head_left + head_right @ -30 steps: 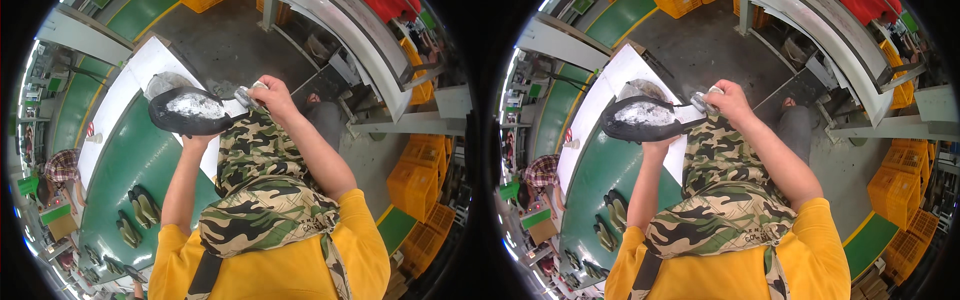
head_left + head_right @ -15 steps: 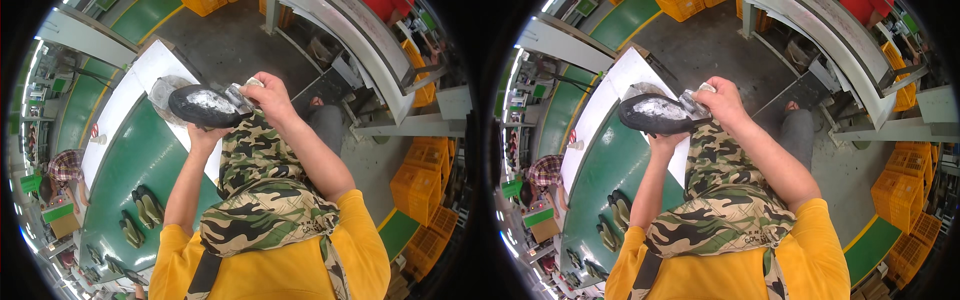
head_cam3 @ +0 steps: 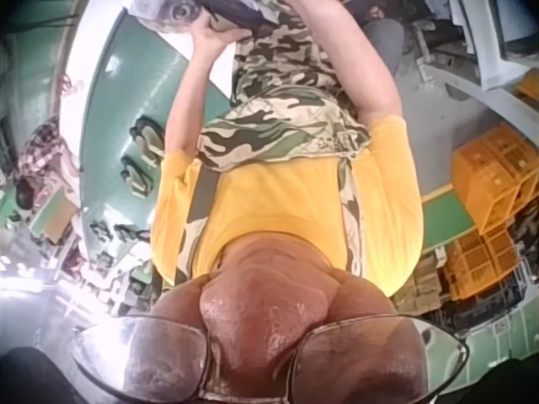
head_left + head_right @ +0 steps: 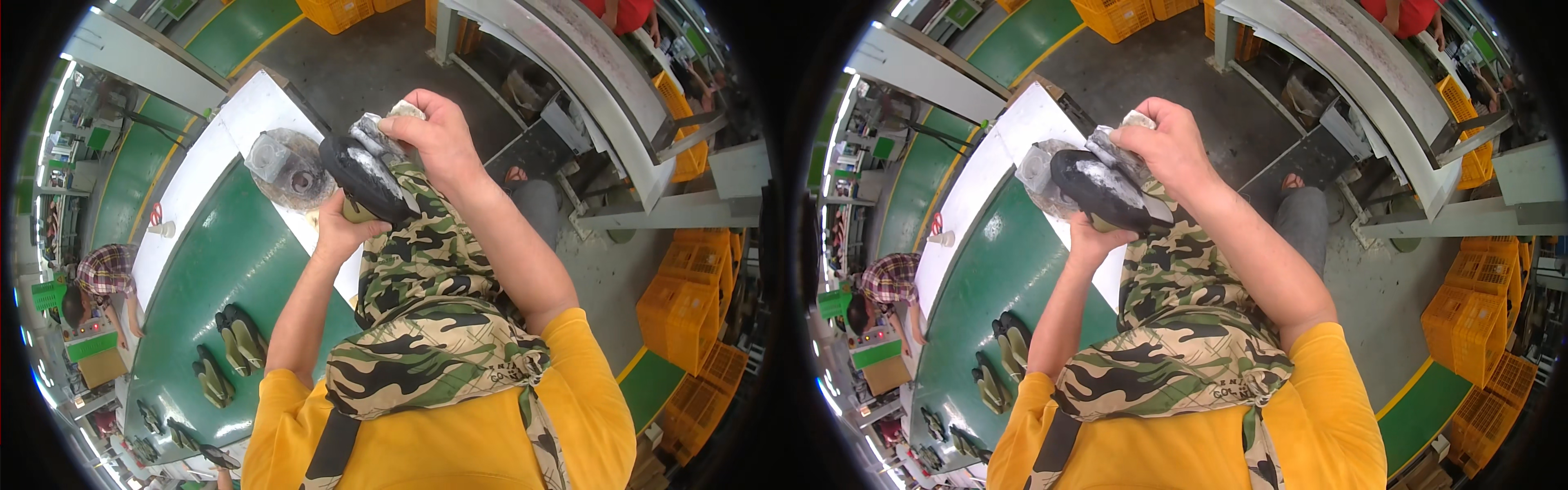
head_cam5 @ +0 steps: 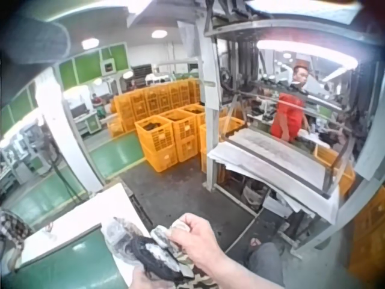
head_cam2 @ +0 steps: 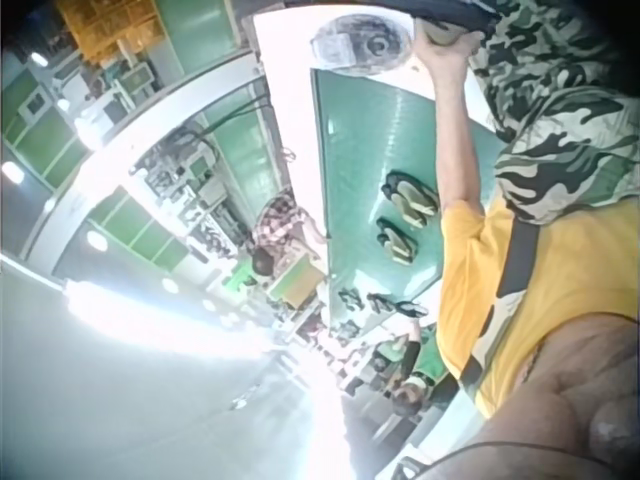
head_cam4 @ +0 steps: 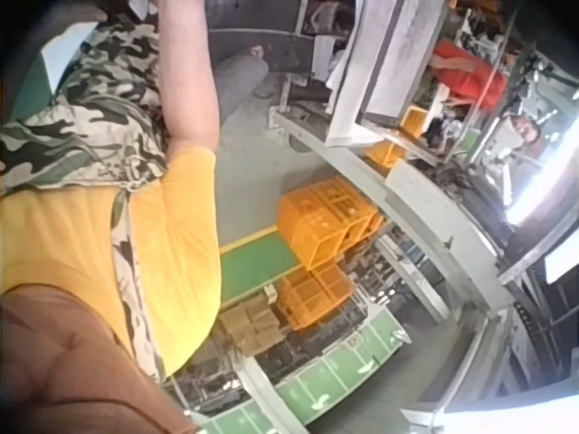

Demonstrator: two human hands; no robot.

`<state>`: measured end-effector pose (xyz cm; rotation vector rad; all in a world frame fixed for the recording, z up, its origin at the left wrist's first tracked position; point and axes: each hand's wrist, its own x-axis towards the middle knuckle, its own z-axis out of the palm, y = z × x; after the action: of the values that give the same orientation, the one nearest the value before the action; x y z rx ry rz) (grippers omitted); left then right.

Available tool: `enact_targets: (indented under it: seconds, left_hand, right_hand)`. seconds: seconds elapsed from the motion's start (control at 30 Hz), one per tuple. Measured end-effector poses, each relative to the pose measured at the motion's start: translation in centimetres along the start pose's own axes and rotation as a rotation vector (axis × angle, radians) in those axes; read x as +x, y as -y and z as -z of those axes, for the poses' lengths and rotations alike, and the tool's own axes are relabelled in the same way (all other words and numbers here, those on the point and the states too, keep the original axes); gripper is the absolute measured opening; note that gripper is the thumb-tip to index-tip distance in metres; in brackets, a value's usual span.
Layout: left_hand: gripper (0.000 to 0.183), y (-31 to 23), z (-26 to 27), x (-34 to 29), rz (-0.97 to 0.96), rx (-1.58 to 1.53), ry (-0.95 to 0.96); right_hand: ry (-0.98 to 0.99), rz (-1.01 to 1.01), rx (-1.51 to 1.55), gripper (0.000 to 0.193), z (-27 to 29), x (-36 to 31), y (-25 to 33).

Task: Applying primer or glue to shoe soles and placing them on a conveyor belt in a factory setting.

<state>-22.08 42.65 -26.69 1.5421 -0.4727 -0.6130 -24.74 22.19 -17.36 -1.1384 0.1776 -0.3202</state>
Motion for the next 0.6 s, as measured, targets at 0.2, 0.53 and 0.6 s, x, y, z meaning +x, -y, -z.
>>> enact_targets:
  seconds: [0.2, 0.53, 0.6]
  left_hand:
    - [0.059, -0.8, 0.5, -0.4, 0.012, -0.091, 0.168]
    - [0.079, -2.8, -0.4, -1.5, 0.238, -0.442, 0.292]
    - [0.079, -3.0, -0.6, -1.5, 0.281, -0.494, 0.303]
  right_hand:
    - [0.062, 0.133, -0.039, 0.014, -0.2, 2.0, 0.6]
    - [0.102, 0.150, -0.032, 0.013, 1.7, 3.4, -1.5]
    - [0.107, 0.144, -0.050, 0.012, 2.3, 3.1, -2.0]
